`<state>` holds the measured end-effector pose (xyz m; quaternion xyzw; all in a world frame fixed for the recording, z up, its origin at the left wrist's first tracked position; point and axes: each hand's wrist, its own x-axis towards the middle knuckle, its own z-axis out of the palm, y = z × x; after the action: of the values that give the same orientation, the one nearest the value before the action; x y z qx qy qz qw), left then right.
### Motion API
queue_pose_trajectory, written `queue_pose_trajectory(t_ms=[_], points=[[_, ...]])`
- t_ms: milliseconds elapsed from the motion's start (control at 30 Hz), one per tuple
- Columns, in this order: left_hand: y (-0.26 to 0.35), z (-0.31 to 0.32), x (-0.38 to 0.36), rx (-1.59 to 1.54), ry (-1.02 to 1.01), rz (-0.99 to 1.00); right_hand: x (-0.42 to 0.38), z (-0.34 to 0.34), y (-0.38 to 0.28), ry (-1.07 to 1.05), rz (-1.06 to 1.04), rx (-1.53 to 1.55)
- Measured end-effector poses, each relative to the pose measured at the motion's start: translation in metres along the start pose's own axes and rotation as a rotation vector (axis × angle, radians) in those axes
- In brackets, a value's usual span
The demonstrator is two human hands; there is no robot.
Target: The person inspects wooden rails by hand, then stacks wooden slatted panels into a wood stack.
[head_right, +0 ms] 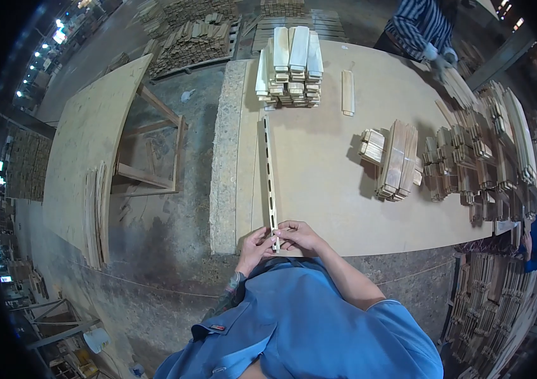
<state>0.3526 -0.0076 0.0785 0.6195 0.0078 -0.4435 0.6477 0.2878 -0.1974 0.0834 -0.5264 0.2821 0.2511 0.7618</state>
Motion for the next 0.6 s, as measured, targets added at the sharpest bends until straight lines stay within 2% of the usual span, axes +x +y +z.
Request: queue_pose_trajectory(t_ms=[600], points=[[-0.0059,-0.0003,0.0012,0.018,0.026,0.022,0.0041,-0.0029,0.0044,-0.033,-0.019,0.009]])
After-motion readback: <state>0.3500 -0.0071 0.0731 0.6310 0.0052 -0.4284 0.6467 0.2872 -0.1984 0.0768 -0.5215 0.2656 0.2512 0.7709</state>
